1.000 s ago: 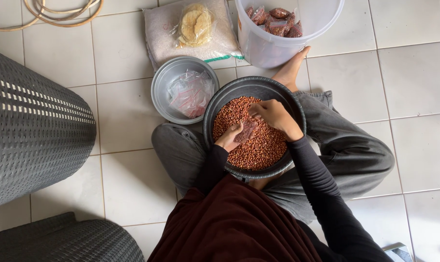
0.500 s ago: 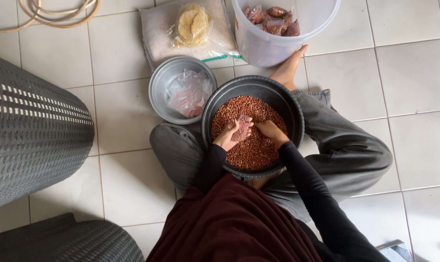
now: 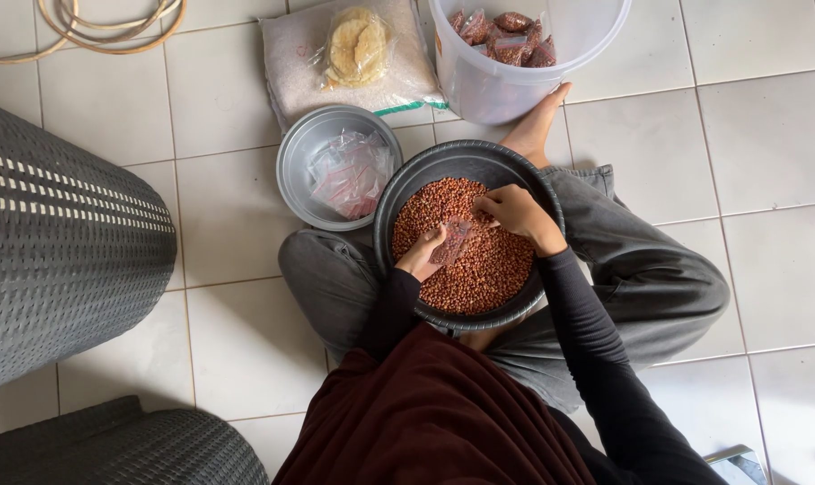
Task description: Packaging peanuts into small plastic bags by hand while sitting on the floor.
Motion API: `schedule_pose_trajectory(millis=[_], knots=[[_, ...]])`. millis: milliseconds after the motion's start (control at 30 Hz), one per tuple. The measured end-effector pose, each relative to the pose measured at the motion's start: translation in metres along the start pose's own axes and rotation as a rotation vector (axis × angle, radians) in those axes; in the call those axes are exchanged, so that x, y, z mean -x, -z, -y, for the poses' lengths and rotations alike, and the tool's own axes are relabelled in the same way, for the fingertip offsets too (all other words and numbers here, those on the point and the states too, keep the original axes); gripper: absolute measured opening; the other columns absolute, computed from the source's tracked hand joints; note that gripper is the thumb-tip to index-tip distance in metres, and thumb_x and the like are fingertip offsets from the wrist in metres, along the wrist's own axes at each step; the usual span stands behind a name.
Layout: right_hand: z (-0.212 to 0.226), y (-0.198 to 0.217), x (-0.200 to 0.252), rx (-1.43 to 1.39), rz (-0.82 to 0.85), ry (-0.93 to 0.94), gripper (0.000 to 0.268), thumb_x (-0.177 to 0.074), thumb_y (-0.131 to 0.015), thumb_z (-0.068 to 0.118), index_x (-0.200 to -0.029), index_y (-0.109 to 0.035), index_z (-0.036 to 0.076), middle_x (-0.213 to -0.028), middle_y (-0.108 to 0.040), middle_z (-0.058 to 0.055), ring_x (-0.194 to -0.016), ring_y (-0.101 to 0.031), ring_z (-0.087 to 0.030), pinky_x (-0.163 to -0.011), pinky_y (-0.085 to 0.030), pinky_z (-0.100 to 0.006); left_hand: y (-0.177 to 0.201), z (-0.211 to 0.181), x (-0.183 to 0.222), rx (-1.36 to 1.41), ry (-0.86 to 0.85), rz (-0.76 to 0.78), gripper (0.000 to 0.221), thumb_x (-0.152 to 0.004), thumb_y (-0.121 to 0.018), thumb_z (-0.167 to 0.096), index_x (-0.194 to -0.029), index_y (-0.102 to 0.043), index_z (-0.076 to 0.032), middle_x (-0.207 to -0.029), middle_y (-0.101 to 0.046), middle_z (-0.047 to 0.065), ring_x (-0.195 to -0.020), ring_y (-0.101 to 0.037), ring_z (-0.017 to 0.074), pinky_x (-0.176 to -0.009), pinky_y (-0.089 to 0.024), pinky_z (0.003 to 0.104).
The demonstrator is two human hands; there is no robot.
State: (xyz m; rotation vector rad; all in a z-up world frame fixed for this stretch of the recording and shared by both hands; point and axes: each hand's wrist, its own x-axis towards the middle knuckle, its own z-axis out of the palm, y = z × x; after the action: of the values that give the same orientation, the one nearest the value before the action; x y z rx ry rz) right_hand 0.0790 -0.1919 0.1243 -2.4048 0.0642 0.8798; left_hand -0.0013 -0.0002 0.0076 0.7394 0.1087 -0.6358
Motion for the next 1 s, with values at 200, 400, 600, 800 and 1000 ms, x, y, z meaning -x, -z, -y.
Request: schedule_pose_trajectory(millis=[200, 400, 600, 800, 1000], knots=[[0.045, 0.018, 0.036, 0.076, 0.020, 0.080, 0.036, -0.101, -0.054, 0.045, -0.110, -0.078, 0.020, -0.104, -0.077, -0.014, -0.109, -0.068, -0.040, -0.094, -0.055, -0.050, 0.025, 0.023, -0.014, 0.013, 0.025, 0.011, 0.053, -0.101, -0.062, -0.051, -0.126, -0.066, -0.004, -0.107, -0.075, 0.021, -0.092, -0.076, 0.0250, -0.082, -0.063, 0.036], [0.061, 0.015, 0.062, 0.123, 0.072, 0.207, 0.029, -0.101, -0.056, 0.029, -0.122, -0.074, 0.020, -0.116, -0.075, -0.014, -0.114, -0.068, -0.039, -0.100, -0.052, -0.050, 0.049, 0.041, -0.026, 0.045, -0.004, -0.004, 0.057, -0.101, -0.066, -0.051, -0.129, -0.066, -0.001, -0.118, -0.073, 0.022, -0.104, -0.073, 0.0321, -0.093, -0.059, 0.043], [0.051, 0.001, 0.075, 0.024, 0.110, 0.574, 0.038, -0.094, -0.057, -0.006, -0.132, -0.059, 0.001, -0.107, -0.076, -0.022, -0.086, -0.077, -0.036, -0.086, -0.057, -0.049, 0.036, 0.032, -0.017, 0.051, -0.025, 0.069, 0.066, -0.102, -0.060, -0.055, -0.139, -0.059, -0.001, -0.131, -0.067, 0.022, -0.115, -0.068, 0.0363, -0.102, -0.054, 0.050], [0.057, 0.025, 0.096, 0.236, -0.188, 0.793, 0.021, -0.094, -0.066, 0.010, -0.114, -0.066, 0.011, -0.091, -0.079, -0.010, -0.093, -0.075, -0.032, -0.083, -0.058, -0.042, -0.035, -0.023, 0.004, -0.747, -0.299, 0.089, 0.039, -0.090, -0.085, -0.034, -0.109, -0.070, -0.003, -0.096, -0.074, 0.015, -0.092, -0.068, 0.0266, -0.088, -0.054, 0.044], [0.071, 0.038, 0.123, 0.397, -0.309, 0.696, 0.028, -0.094, -0.069, 0.025, -0.115, -0.059, 0.009, -0.093, -0.077, -0.015, -0.092, -0.075, -0.032, -0.078, -0.057, -0.046, -0.052, -0.033, -0.005, -0.906, -0.522, -0.073, 0.030, -0.080, -0.089, -0.023, -0.097, -0.074, -0.004, -0.088, -0.074, 0.018, -0.098, -0.072, 0.0344, -0.084, -0.053, 0.048]])
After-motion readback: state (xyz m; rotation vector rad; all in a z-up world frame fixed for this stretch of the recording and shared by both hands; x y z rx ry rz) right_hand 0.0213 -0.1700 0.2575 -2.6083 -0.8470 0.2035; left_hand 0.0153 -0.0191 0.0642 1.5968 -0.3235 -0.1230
